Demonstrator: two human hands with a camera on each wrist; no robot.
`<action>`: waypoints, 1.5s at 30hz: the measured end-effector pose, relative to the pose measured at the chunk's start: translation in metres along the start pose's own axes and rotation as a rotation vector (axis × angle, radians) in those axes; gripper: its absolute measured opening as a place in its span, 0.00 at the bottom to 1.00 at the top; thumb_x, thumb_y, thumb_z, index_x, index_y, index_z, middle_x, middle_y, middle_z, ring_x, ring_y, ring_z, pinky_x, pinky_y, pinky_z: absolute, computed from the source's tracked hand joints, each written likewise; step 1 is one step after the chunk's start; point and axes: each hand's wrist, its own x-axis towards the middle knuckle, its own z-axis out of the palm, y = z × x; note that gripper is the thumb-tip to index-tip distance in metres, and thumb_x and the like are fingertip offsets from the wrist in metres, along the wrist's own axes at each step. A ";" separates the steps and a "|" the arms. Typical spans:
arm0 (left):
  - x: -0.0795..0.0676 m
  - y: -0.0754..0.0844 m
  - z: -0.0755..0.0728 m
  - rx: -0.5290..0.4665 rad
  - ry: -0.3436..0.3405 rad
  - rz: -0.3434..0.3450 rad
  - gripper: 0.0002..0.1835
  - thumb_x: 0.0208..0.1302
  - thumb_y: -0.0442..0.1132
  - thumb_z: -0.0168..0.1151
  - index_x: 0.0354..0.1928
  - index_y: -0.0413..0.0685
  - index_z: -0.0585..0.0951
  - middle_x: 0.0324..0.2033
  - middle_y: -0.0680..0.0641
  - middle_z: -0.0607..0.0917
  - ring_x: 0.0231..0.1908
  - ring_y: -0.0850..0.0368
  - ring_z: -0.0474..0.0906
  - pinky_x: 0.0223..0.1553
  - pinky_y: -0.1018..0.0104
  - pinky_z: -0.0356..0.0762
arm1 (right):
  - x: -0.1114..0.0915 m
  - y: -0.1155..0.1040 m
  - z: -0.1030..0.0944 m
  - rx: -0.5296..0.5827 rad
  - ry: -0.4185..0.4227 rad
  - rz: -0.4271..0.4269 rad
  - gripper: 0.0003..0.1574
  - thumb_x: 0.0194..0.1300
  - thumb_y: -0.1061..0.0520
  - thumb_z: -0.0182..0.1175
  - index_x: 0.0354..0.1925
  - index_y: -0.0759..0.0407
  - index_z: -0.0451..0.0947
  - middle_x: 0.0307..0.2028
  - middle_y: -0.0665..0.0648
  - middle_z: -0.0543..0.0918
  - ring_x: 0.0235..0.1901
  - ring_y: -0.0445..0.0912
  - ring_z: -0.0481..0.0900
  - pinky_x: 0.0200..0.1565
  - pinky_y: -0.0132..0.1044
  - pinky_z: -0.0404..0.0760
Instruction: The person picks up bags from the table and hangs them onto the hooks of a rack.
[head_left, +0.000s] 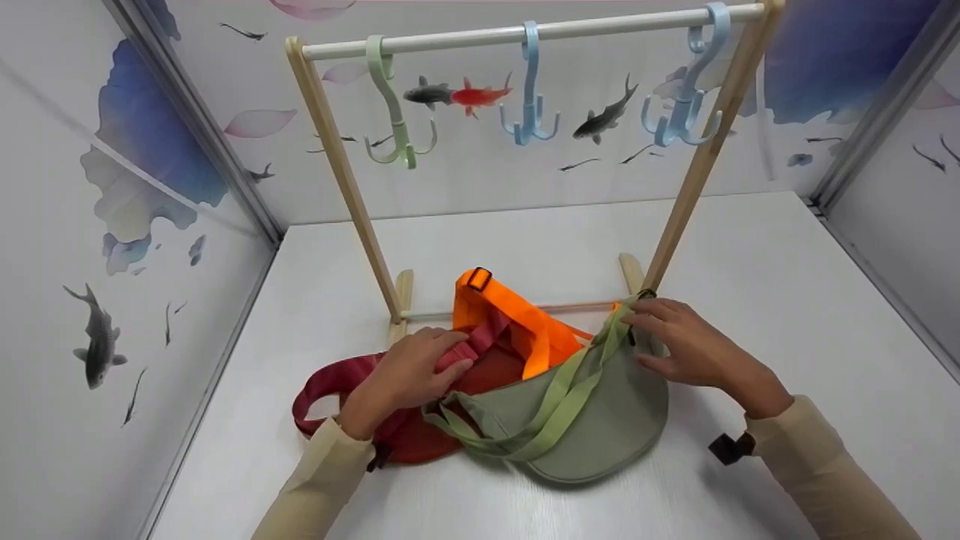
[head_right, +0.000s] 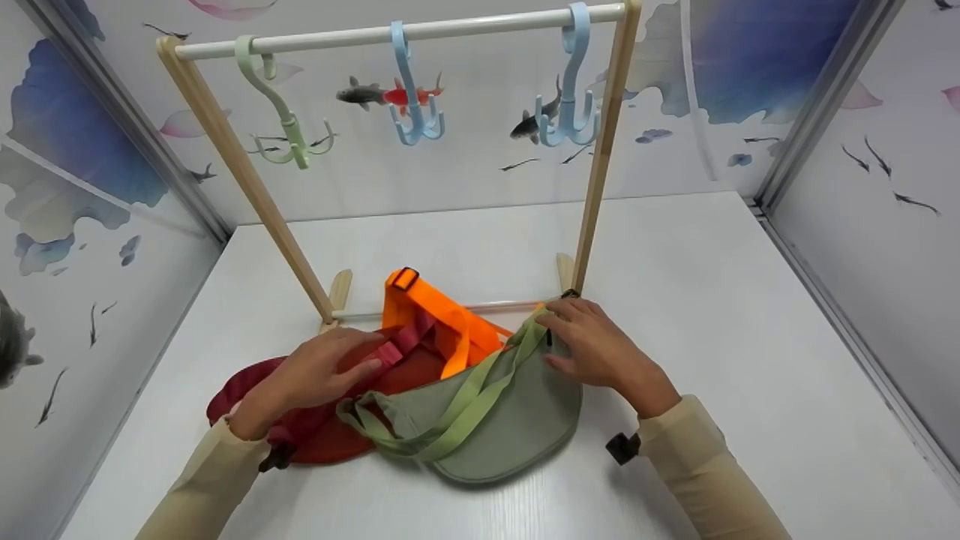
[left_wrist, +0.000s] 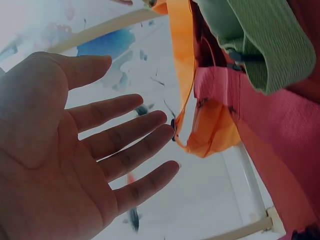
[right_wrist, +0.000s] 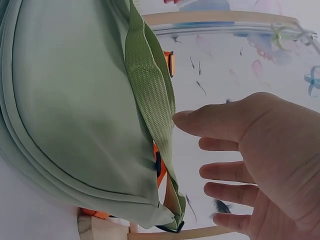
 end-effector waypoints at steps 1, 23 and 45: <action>0.001 0.002 0.001 -0.002 -0.013 -0.001 0.26 0.71 0.52 0.57 0.65 0.48 0.75 0.60 0.45 0.80 0.60 0.47 0.75 0.61 0.48 0.72 | 0.001 0.000 0.000 0.002 -0.011 0.002 0.36 0.53 0.59 0.75 0.59 0.63 0.76 0.60 0.67 0.75 0.59 0.65 0.72 0.59 0.63 0.69; 0.022 0.041 0.035 -0.056 -0.183 0.105 0.23 0.70 0.51 0.59 0.62 0.48 0.77 0.53 0.51 0.83 0.48 0.56 0.78 0.54 0.62 0.77 | 0.014 -0.008 0.014 0.037 -0.065 -0.043 0.35 0.54 0.56 0.75 0.59 0.62 0.76 0.60 0.65 0.76 0.60 0.61 0.72 0.62 0.61 0.68; 0.033 0.067 0.065 -0.088 -0.262 0.062 0.23 0.65 0.56 0.62 0.54 0.50 0.76 0.37 0.55 0.78 0.38 0.61 0.72 0.41 0.67 0.73 | 0.022 -0.014 0.026 0.029 -0.089 -0.090 0.36 0.55 0.58 0.74 0.62 0.60 0.75 0.61 0.65 0.76 0.62 0.62 0.71 0.61 0.64 0.67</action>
